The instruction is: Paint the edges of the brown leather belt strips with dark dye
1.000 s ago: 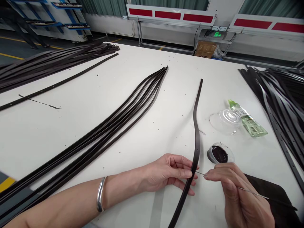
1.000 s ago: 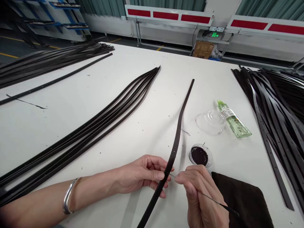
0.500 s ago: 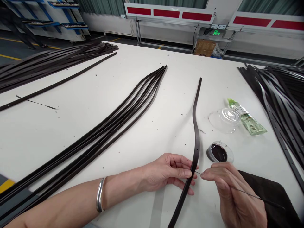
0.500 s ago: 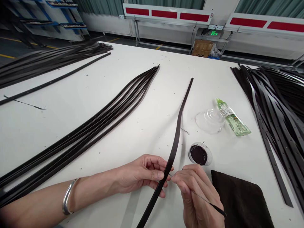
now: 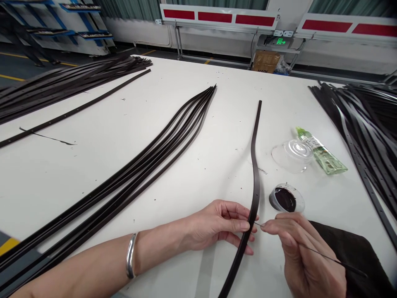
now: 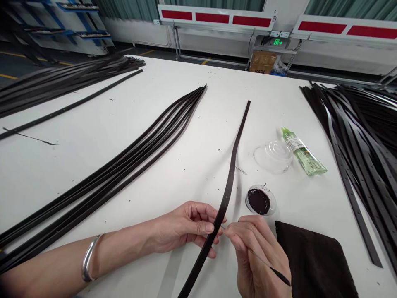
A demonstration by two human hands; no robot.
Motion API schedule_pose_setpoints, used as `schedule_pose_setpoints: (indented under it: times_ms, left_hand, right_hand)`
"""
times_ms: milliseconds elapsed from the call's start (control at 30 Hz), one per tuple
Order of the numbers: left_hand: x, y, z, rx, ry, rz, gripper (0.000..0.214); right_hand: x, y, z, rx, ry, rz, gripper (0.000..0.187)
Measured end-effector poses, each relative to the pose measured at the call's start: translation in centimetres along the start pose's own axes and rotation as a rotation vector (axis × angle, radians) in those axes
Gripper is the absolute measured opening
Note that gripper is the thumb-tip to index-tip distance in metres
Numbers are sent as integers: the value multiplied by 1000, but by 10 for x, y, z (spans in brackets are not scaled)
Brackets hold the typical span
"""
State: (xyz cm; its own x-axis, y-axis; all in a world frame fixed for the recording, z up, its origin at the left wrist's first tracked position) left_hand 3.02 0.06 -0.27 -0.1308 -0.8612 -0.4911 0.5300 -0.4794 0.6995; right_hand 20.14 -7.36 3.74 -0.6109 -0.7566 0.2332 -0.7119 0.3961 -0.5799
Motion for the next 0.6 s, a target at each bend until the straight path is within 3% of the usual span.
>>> schedule_pose_setpoints:
  times_ms: [600]
  left_hand:
    - [1,2,-1,-11,35,50,27]
  right_hand:
    - [0,3,3,4,36,-32,29]
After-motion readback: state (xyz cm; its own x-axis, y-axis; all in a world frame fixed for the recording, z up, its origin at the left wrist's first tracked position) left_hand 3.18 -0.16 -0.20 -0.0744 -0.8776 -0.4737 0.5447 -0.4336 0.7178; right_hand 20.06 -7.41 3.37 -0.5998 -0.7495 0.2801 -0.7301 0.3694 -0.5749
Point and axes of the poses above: each hand's wrist, its own z-axis away from the middle knuckle, its own y-axis out of the palm, x = y × z, the point moved 1 cm from there along -z, towards the middle knuckle, and after that the axes turned 15 degrees about -y, right-handed, at the moved point
